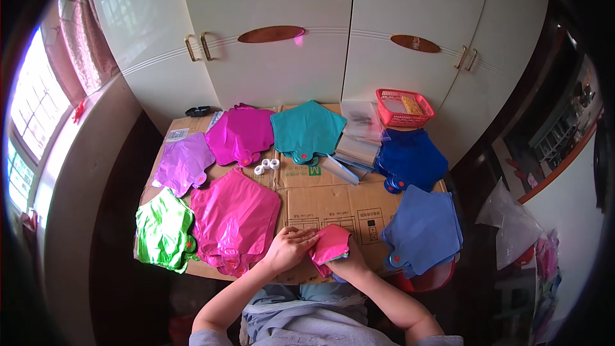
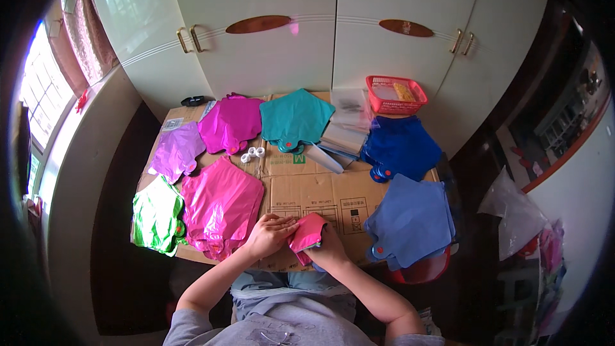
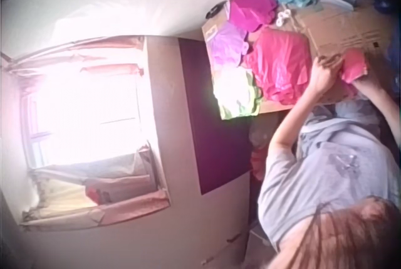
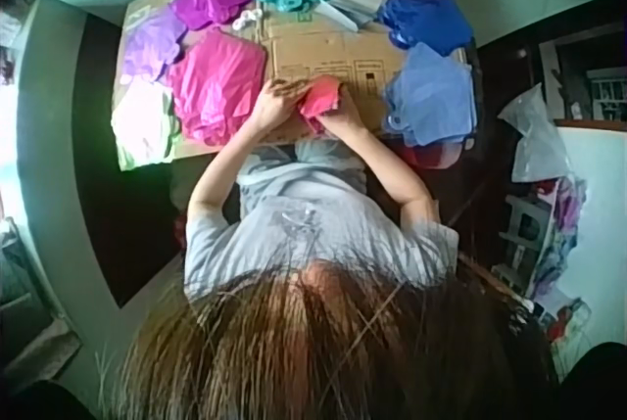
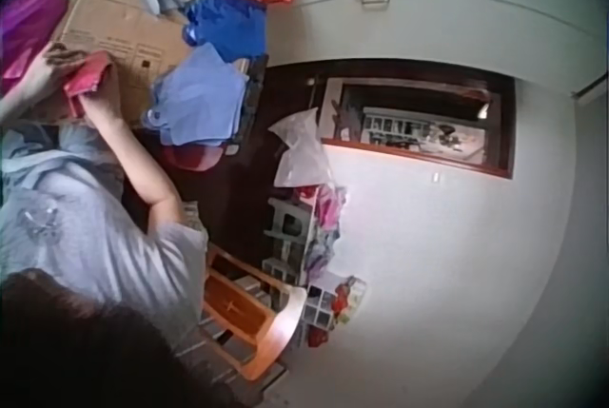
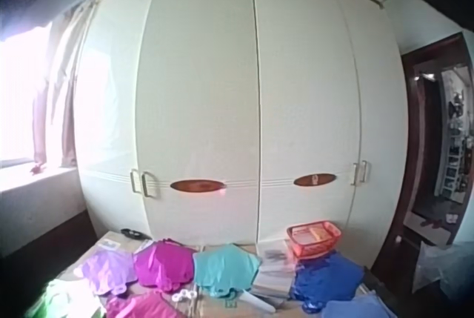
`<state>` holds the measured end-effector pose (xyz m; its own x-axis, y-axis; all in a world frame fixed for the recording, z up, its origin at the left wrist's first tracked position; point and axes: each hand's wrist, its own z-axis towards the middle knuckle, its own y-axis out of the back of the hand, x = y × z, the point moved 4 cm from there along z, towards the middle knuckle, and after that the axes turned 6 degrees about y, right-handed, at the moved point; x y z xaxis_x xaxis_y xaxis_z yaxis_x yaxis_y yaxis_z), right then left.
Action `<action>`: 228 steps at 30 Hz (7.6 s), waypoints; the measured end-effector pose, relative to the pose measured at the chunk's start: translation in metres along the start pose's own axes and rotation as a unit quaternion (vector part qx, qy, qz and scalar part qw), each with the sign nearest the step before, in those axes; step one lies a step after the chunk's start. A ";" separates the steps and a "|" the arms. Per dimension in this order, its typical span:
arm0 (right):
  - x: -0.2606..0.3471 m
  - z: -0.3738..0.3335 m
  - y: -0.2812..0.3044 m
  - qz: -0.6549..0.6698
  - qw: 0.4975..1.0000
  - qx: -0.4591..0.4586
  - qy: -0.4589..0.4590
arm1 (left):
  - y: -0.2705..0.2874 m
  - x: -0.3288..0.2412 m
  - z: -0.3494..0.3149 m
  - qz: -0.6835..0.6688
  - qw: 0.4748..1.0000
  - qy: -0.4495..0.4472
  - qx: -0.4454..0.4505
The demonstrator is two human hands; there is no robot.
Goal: Folding various colored plastic bags and placing them into a cardboard box for packaging.
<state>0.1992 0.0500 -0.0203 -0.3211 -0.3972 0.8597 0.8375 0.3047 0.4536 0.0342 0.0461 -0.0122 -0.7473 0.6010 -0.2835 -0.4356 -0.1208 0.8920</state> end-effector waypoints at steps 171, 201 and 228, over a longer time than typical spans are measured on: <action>0.028 -0.034 0.040 0.238 0.968 0.029 -0.076 | 0.016 -0.010 -0.050 -0.549 0.757 0.355 -0.015; -0.004 -0.022 0.036 0.144 0.977 -0.144 -0.057 | 0.001 -0.004 -0.026 -0.674 0.629 0.388 0.016; -0.054 0.043 0.049 0.126 0.969 0.077 -0.200 | -0.004 0.034 0.024 -0.312 0.870 0.371 0.089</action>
<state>0.2384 0.1239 -0.0342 -0.2856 0.0645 0.9562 0.8460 0.4858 0.2199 0.0227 0.0860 -0.0173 -0.5396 -0.1784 -0.8228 -0.8378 0.2106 0.5037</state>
